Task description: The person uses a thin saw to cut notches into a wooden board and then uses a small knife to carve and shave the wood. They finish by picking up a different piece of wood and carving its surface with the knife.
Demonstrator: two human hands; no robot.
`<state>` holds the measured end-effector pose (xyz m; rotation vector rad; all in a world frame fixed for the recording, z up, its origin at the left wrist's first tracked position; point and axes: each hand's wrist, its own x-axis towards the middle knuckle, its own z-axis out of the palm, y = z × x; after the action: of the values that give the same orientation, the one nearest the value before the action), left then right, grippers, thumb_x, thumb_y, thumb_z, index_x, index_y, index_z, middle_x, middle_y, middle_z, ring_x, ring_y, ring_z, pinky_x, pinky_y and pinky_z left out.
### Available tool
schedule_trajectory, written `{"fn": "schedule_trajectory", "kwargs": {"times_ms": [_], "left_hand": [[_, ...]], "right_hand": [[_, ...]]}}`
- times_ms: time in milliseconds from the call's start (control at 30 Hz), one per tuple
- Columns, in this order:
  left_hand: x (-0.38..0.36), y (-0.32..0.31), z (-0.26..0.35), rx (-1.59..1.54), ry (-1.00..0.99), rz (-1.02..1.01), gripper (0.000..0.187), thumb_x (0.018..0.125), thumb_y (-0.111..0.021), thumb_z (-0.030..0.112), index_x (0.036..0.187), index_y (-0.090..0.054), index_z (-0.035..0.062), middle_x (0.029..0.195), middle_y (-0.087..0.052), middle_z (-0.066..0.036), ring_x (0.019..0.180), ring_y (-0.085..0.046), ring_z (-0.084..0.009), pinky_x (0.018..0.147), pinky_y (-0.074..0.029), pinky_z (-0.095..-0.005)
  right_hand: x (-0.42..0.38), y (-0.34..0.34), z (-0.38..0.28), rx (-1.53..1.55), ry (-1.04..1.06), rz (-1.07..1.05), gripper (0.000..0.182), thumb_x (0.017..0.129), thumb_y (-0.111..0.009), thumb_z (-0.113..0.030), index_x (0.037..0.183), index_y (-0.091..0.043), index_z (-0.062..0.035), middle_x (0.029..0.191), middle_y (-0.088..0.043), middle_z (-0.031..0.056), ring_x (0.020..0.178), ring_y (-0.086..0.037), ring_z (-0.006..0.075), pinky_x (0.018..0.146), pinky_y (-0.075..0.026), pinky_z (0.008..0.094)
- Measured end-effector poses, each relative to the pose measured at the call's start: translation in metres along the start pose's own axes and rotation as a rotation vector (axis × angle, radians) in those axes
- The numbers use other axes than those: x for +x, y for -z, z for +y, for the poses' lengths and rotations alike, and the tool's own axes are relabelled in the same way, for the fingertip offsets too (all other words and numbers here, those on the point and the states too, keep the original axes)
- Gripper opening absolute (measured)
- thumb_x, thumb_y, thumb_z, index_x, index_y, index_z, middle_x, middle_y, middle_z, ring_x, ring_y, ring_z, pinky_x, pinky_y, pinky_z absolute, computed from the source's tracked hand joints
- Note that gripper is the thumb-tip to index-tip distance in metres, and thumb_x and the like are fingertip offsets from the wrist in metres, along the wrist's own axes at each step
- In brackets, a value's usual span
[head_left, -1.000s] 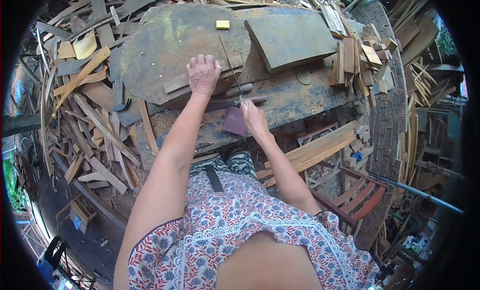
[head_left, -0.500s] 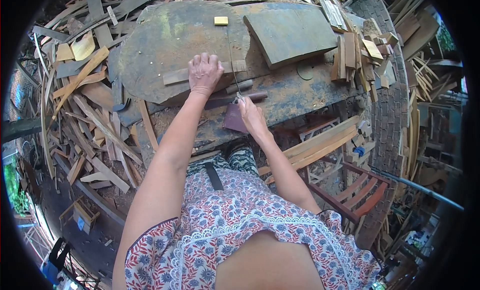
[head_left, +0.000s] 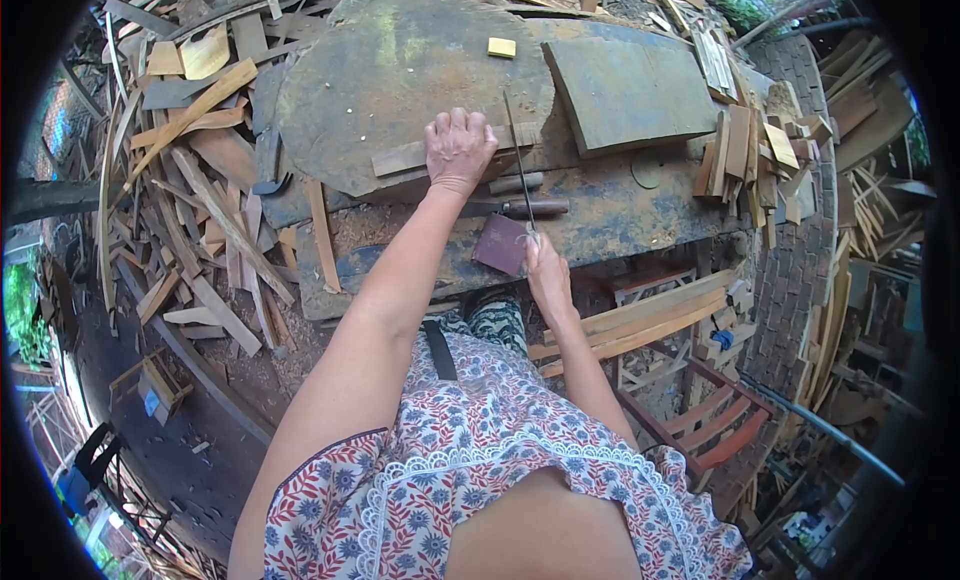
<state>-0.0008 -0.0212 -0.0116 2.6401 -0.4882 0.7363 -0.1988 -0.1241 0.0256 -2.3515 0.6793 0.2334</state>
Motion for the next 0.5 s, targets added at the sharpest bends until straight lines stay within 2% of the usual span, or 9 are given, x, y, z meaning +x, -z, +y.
{"fn": "schedule_trajectory", "kwargs": {"times_ms": [233, 300, 367, 500], "left_hand": [[0.001, 0.002, 0.003, -0.021, 0.05, 0.013, 0.014, 0.075, -0.063, 0.025, 0.08, -0.054, 0.0148, 0.082, -0.051, -0.005, 0.082, -0.052, -0.0253, 0.073, -0.041, -0.0404], [0.001, 0.002, 0.002, -0.009, 0.044, -0.003, 0.013, 0.075, -0.063, 0.024, 0.079, -0.055, 0.0148, 0.082, -0.051, -0.006, 0.083, -0.052, -0.0253, 0.073, -0.041, -0.0405], [0.003, 0.001, 0.002, -0.005, 0.044, 0.005, 0.013, 0.075, -0.063, 0.024, 0.079, -0.055, 0.0147, 0.082, -0.051, -0.006, 0.083, -0.052, -0.0253, 0.073, -0.041, -0.0404], [0.0, 0.001, 0.003, -0.022, 0.052, -0.017, 0.012, 0.075, -0.062, 0.024, 0.079, -0.055, 0.0144, 0.082, -0.052, -0.006, 0.083, -0.052, -0.0255, 0.074, -0.041, -0.0402]], "right_hand": [[0.053, 0.003, -0.026, 0.024, 0.101, 0.037, 0.031, 0.099, -0.039, -0.03, 0.105, -0.053, -0.0032, 0.089, -0.061, 0.0309, 0.089, -0.056, 0.0502, 0.074, -0.042, 0.0571], [0.038, 0.002, -0.011, 0.035, 0.129, 0.043, 0.031, 0.099, -0.039, -0.031, 0.105, -0.053, -0.0037, 0.088, -0.061, 0.0305, 0.088, -0.056, 0.0506, 0.074, -0.042, 0.0576], [0.012, 0.005, 0.002, -0.006, -0.027, -0.031, 0.032, 0.099, -0.039, -0.032, 0.106, -0.053, -0.0041, 0.088, -0.062, 0.0304, 0.089, -0.056, 0.0508, 0.074, -0.042, 0.0579], [0.018, 0.008, 0.002, -0.042, 0.034, -0.044, 0.032, 0.099, -0.039, -0.032, 0.108, -0.053, -0.0047, 0.089, -0.061, 0.0309, 0.088, -0.056, 0.0507, 0.074, -0.042, 0.0577]]}}
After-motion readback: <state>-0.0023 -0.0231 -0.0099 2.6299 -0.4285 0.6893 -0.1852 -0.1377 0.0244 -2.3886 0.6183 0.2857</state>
